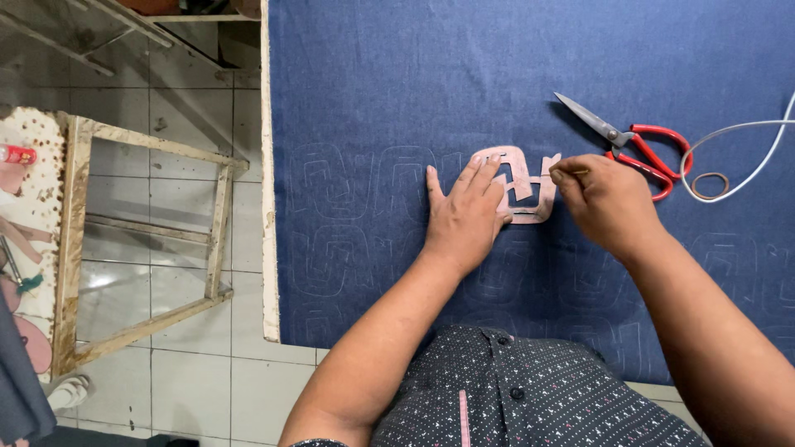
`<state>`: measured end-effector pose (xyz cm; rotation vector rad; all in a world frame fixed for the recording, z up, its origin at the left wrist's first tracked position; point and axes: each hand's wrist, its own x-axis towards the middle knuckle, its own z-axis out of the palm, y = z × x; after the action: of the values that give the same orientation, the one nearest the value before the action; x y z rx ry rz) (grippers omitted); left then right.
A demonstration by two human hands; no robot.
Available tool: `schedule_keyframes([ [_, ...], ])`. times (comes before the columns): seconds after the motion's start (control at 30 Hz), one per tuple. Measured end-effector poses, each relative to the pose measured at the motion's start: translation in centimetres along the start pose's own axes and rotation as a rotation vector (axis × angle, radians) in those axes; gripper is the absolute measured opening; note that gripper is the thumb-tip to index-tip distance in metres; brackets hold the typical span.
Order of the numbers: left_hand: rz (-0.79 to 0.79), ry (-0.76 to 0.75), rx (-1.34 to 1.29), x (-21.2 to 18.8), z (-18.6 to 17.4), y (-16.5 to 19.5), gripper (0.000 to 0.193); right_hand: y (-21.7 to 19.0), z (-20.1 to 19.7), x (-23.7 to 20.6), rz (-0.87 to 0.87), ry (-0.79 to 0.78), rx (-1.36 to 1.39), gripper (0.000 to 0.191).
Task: The person holds a pink pattern template on a large blue fabric laid over a work table and traces around its edges with a marking pen. They reposition the template and smooth the fabric, tracing additional outlines across the fabric surface.
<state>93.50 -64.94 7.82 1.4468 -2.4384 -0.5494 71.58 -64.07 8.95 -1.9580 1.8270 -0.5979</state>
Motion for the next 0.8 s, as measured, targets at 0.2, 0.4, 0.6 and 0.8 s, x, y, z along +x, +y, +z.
schedule_keyframes([
  [0.2,-0.001,0.001,-0.009,0.0,0.0,-0.1,0.043,0.2,0.2,1.2,-0.061,0.082,0.002,0.015],
  [0.4,-0.001,0.001,-0.016,-0.1,0.0,-0.2,0.044,0.5,-0.3,1.2,0.005,0.056,-0.024,0.015],
  [0.6,0.001,-0.015,-0.005,-0.1,0.0,-0.2,0.043,1.1,-1.0,1.0,-0.04,0.107,-0.013,0.015],
  [0.8,0.009,-0.002,-0.006,-0.1,0.0,-0.3,0.042,1.1,-1.0,0.5,-0.069,0.1,-0.026,0.012],
])
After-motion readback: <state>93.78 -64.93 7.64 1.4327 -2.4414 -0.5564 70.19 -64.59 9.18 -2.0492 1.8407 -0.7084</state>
